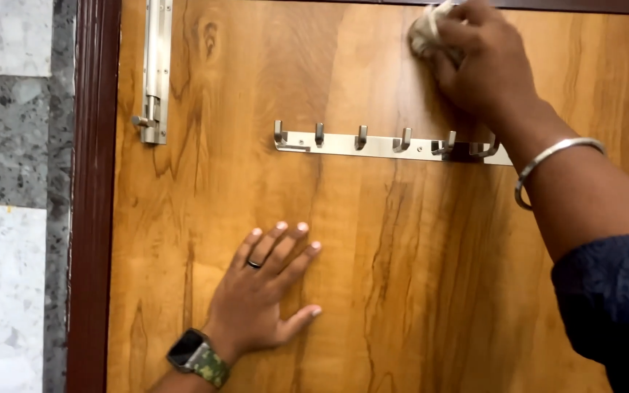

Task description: Wiping down a wooden door and a tiled wall with a cloth.

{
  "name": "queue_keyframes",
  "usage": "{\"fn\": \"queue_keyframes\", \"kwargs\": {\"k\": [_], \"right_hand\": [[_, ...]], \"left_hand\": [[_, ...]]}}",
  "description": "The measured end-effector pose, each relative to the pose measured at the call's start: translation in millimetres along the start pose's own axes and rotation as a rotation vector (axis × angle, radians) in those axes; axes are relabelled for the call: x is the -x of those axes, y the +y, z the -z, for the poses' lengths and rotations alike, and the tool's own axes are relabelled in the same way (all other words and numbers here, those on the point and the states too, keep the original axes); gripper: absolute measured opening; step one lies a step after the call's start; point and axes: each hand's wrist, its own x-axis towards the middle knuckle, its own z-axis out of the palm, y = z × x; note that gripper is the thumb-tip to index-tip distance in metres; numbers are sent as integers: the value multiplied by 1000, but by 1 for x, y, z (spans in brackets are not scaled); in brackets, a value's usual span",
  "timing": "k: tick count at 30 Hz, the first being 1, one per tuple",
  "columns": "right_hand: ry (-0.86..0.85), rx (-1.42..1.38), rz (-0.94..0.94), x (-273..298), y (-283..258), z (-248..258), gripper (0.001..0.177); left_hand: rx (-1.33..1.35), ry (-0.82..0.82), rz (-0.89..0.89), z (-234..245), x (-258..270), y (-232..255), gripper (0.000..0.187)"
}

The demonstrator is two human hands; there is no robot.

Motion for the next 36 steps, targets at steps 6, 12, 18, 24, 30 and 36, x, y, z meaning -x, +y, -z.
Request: {"fn": "queue_keyframes", "kwargs": {"k": [6, 12, 18, 24, 30, 36], "right_hand": [[75, -44, -56, -1, 2, -17, 9], [-194, -18, -144, 5, 2, -23, 28], [-264, 38, -254, -3, -15, -37, 33], [-184, -123, -83, -12, -38, -23, 18], [-187, 159, -239, -20, -28, -53, 30], [9, -68, 15, -39, -88, -52, 7]], "left_hand": [[-30, -36, 54, -7, 8, -5, 84], [33, -37, 84, 10, 4, 5, 81], [60, -53, 87, 15, 5, 2, 80], [51, -72, 40, 20, 11, -12, 82], [71, -72, 13, 22, 24, -28, 79], [145, -45, -20, 38, 32, -51, 74]]}}
